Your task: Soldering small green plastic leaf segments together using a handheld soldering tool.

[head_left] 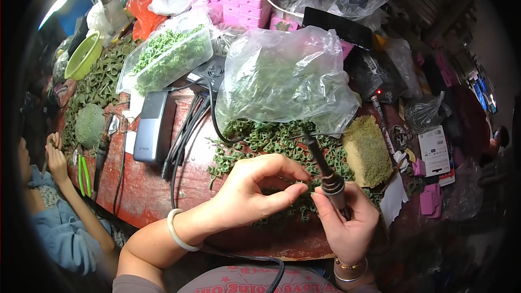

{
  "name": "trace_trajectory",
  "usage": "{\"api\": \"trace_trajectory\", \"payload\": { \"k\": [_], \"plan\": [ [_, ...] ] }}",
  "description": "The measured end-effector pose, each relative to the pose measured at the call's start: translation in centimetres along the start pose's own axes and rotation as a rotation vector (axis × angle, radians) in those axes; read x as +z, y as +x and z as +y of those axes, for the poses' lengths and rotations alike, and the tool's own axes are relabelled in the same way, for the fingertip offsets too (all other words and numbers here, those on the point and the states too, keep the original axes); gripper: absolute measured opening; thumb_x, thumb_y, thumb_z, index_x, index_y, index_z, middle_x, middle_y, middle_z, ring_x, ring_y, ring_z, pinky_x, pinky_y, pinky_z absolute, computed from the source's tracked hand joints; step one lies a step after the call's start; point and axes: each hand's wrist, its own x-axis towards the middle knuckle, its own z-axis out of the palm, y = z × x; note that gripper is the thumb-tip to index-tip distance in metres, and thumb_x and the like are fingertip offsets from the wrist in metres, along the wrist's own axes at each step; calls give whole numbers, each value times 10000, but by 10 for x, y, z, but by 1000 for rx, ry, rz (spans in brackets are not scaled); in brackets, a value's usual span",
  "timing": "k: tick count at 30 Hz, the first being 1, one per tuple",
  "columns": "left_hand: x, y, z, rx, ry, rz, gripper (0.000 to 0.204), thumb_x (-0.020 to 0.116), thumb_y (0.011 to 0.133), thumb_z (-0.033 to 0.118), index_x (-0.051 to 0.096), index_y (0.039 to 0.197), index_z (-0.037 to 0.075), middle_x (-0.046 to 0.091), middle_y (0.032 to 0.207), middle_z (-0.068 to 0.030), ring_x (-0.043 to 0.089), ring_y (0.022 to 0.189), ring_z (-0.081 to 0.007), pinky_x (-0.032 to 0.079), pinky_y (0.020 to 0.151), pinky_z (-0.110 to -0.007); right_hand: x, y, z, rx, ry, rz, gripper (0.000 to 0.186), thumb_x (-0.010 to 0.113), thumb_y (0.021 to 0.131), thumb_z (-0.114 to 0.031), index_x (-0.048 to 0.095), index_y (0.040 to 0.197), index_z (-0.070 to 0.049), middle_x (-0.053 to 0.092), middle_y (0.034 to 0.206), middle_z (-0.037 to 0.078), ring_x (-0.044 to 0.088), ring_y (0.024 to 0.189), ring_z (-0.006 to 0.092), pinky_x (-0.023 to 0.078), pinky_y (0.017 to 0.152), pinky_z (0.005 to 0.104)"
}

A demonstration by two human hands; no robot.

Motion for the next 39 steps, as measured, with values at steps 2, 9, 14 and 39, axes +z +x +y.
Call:
{"api": "trace_trajectory", "payload": {
  "k": [2,9,14,39],
  "plan": [
    [0,0,-2,-12,-45,1,204,663,865,-39,616,1064,-43,637,1067,-89,637,971,-140,532,865,-279,2,-4,2,123,124,63,152,748,784,9,650,897,-16,567,710,6,477,584,62,359,519,225],
    [-4,2,-11,-47,-245,-42,242,692,832,-59,645,1065,-14,625,1125,-106,598,1065,-170,514,916,-308,-3,-6,6,153,139,90,185,768,789,-42,627,903,-4,566,746,4,474,613,55,370,552,211],
    [-4,2,-11,29,-160,-3,217,669,870,-10,637,1085,-17,613,1083,-71,614,1013,-145,542,884,-281,-42,-13,39,59,-360,349,214,702,861,-116,597,957,43,593,805,108,560,710,230,450,640,342],
    [-4,5,-13,-20,-354,79,244,652,844,-91,561,1048,8,577,1182,-134,578,1097,-187,499,948,-323,-17,-35,43,-144,-450,147,346,671,894,-352,591,881,-15,573,688,100,575,555,285,449,516,369]
  ]
}}
